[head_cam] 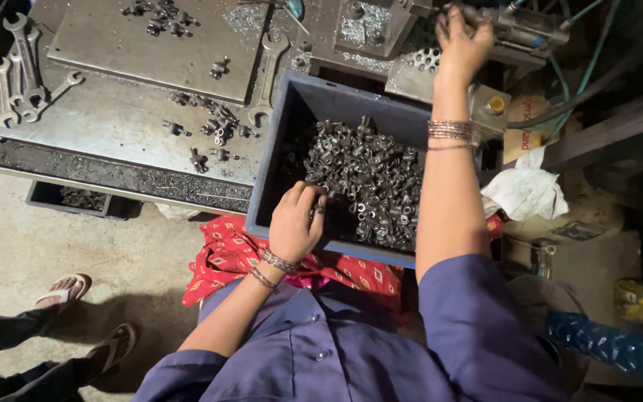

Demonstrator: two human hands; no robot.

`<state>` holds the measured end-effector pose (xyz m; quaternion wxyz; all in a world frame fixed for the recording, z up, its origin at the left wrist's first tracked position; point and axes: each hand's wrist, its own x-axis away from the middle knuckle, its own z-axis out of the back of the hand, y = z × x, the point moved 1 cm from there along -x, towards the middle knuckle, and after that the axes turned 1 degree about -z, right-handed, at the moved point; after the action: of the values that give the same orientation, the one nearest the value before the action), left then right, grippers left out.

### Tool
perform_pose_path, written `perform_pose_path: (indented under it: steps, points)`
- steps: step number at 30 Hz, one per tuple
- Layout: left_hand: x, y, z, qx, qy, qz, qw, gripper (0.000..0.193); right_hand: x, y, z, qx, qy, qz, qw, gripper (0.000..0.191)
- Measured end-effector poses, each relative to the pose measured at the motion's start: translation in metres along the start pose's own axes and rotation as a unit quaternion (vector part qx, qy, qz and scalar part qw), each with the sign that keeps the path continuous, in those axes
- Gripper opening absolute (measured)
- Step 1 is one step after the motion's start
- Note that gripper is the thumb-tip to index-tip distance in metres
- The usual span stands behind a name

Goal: The person sits at a workshop bench and sorts small black metal fastener parts by hand, picking them from a large blue bin, checking them, and placing selected pieces into the machine beside the bench. They occasionally wipe the work surface with a red patterned cloth and move parts between the bin, the table, and the machine.

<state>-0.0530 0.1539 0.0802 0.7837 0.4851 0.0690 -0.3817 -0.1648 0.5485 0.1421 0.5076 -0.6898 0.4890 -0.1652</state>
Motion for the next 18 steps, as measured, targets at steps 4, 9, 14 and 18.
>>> perform_pose_path:
  steps: [4,9,14,18]
  points:
    - [0.000,0.002,0.001,0.001,0.003,0.000,1.000,0.011,0.006,0.008,-0.020,0.153,0.065,0.030,0.986,0.029]
    - [0.002,0.003,0.002,0.008,0.003,-0.001,1.000,0.011,0.011,0.000,-0.007,0.083,-0.015,-0.052,0.995,0.047]
    - [0.001,0.002,0.003,0.021,0.005,-0.008,1.000,0.010,0.055,-0.057,0.048,0.560,-0.013,0.297,0.774,0.029]
    - [0.001,0.002,0.003,0.016,-0.002,-0.006,1.000,0.010,0.104,-0.093,0.093,0.737,0.001,0.227,0.636,0.032]
